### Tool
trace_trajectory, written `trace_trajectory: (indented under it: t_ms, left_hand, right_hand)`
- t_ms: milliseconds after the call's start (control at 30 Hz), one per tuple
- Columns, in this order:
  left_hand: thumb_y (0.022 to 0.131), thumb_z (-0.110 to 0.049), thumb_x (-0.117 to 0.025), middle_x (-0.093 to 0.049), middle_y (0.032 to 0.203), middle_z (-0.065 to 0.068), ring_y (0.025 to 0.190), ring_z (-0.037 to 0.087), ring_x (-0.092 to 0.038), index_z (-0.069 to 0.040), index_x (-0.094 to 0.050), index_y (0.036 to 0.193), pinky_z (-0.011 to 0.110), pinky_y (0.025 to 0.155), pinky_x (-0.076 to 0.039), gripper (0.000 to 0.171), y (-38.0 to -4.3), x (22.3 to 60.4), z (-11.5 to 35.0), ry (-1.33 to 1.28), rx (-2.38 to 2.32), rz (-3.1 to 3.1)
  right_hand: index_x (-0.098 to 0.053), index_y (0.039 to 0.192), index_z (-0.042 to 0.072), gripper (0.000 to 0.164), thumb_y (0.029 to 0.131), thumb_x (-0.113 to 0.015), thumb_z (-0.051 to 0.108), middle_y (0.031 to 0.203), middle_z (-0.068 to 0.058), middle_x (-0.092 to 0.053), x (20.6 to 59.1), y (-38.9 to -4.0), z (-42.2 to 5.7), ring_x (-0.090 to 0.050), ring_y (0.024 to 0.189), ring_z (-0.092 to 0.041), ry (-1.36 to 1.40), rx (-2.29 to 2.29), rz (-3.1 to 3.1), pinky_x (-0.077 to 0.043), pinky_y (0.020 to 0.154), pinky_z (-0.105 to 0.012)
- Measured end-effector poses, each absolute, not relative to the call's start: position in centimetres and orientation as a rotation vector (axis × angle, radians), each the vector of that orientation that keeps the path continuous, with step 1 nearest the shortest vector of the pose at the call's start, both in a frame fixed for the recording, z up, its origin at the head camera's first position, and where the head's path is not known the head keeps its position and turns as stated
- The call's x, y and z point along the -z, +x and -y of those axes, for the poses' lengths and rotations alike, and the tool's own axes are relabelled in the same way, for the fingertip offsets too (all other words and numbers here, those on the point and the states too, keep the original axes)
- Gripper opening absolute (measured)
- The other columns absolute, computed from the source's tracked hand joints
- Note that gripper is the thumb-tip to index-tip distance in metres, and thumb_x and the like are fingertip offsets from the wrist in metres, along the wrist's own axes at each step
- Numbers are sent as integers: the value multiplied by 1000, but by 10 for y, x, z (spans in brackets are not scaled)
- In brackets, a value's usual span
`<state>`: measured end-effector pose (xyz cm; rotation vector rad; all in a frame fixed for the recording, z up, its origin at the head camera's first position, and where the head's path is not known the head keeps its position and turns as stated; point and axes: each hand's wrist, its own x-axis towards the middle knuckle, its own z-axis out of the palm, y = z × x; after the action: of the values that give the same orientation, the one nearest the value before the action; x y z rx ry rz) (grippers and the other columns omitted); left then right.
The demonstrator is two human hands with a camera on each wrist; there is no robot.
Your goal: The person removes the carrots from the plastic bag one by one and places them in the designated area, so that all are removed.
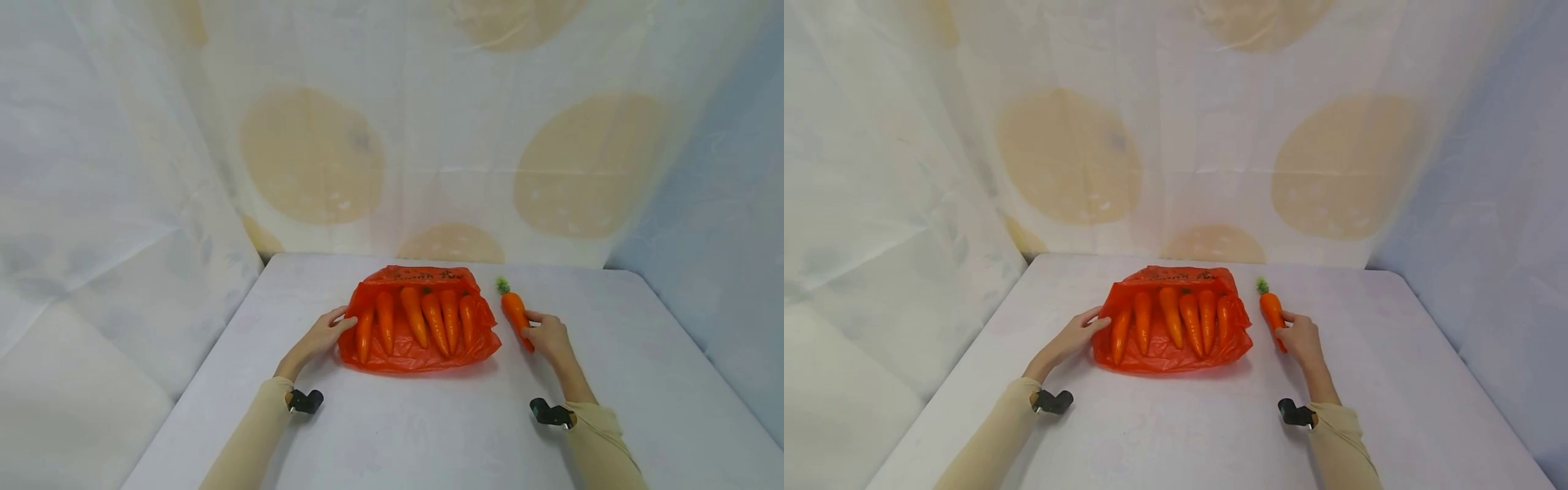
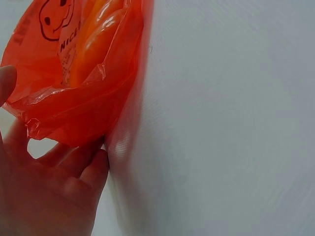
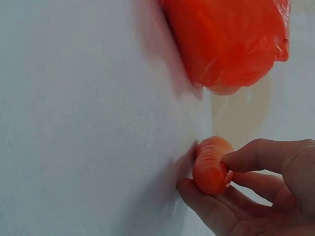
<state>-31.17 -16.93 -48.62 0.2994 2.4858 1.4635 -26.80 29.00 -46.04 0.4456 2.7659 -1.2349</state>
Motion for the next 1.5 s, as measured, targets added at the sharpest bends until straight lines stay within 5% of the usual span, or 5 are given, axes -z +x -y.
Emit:
trace_trajectory:
  t_ms: [433, 1000, 1500]
  left_hand:
    - [95, -53, -56, -43, 154, 8, 142, 36, -35, -20, -44, 150, 64, 112, -29, 65, -311, 487, 169, 299, -1466, -2490]
    - [96, -52, -56, -42, 154, 8, 142, 35, -36, -20, -43, 151, 63, 113, -30, 64, -310, 486, 169, 285, -1472, -2487]
    - [97, -50, -56, -44, 153, 8, 142, 35, -37, -19, -43, 151, 62, 113, -30, 63, -310, 484, 169, 319, -1489, -2474]
  right_hand:
    - [-41, 142, -11, 60, 87, -57, 4, 133, -36, -50, 461, -267, -280, -57, 87, -34, 412, 1114, -2878, -57, 64, -30]
    - [-42, 142, -11, 58, 89, -58, 3, 136, -33, -49, 458, -265, -273, -55, 104, -41, 450, 1092, -2870, -57, 87, -46]
    - [-44, 143, -8, 56, 91, -58, 8, 138, -32, -49, 461, -264, -272, -55, 114, -44, 456, 1083, -2889, -56, 90, -46]
